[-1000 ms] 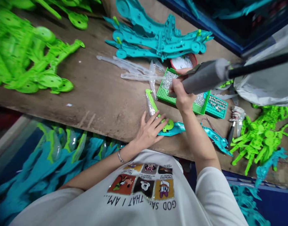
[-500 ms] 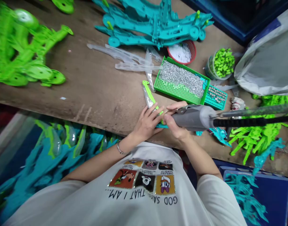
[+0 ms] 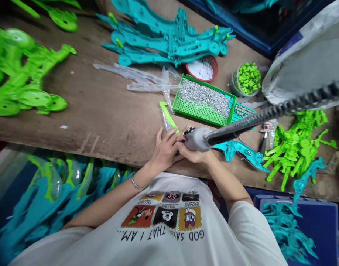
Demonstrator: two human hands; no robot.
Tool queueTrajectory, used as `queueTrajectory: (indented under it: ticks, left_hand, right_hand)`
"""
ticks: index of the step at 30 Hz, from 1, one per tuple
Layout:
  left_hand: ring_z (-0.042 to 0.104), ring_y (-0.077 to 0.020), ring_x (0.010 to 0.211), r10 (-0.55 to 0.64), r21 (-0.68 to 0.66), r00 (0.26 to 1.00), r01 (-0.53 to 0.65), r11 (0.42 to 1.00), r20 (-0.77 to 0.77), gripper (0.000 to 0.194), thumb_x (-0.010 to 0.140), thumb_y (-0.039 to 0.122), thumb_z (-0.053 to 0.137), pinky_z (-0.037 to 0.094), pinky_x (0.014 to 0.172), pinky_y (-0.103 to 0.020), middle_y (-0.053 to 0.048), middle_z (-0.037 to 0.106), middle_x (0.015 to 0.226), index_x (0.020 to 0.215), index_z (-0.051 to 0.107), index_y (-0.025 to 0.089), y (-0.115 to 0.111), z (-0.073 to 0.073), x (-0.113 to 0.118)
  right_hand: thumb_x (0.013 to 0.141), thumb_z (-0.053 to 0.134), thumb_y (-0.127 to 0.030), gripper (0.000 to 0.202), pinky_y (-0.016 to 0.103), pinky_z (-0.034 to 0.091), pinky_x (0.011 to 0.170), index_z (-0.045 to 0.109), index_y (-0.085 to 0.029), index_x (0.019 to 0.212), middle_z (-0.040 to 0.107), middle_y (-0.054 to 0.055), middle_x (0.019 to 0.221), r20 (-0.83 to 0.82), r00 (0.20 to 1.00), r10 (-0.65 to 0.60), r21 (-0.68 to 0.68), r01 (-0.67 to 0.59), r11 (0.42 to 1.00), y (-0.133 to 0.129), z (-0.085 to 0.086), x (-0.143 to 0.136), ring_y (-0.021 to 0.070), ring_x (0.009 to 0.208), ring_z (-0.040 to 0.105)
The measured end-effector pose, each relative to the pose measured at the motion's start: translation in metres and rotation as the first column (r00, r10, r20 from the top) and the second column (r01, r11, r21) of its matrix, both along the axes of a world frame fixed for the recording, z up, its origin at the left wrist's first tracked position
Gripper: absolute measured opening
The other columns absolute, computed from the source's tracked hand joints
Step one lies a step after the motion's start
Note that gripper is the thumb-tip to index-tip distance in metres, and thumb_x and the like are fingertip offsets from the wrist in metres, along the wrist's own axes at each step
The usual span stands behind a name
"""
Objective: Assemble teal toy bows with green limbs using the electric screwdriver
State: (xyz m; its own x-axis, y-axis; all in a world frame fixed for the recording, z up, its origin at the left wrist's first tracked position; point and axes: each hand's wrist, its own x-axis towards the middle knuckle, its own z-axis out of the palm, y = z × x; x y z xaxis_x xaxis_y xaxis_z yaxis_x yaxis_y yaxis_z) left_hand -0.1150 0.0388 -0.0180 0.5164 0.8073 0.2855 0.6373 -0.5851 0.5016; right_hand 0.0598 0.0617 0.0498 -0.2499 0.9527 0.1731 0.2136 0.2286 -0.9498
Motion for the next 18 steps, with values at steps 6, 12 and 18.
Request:
queueTrajectory:
  ticks: [6,12,18]
  left_hand:
    - [0.038,-0.0427,0.153,-0.038,0.0,0.996,0.039,0.999,-0.079,0.072,0.089,0.048,0.076,0.007,0.126,-0.076,-0.021,0.052,0.158,0.151,0.052,0.018,0.002,0.027,0.013]
    - [0.06,-0.0381,0.128,-0.153,0.02,0.974,0.159,0.987,-0.17,0.069,0.093,0.039,0.071,0.025,0.124,-0.07,-0.022,0.065,0.139,0.154,0.049,0.013,0.011,0.033,0.041]
    - [0.065,-0.035,0.114,-0.141,0.164,0.96,0.184,0.969,-0.242,0.066,0.097,0.036,0.064,0.046,0.111,-0.058,-0.018,0.07,0.123,0.158,0.046,0.02,0.015,0.016,-0.019]
  right_hand:
    - [0.088,0.076,-0.041,0.029,0.028,0.049,0.048,0.062,-0.03,0.11,0.057,-0.009,0.06,-0.342,0.924,-0.171,0.095,0.215,0.972,0.029,0.025,0.021,0.0123,0.045,0.054]
    - [0.076,0.084,-0.057,0.049,0.029,0.053,0.06,0.061,-0.026,0.107,0.064,-0.005,0.077,-0.167,0.878,-0.448,0.072,0.464,0.883,0.054,0.025,0.041,0.013,0.062,0.059]
    - [0.082,0.081,-0.046,0.062,0.04,0.06,0.095,0.052,-0.026,0.132,0.073,0.005,0.113,0.101,0.889,-0.446,0.1,0.437,0.894,0.042,0.012,0.052,0.022,0.102,0.07]
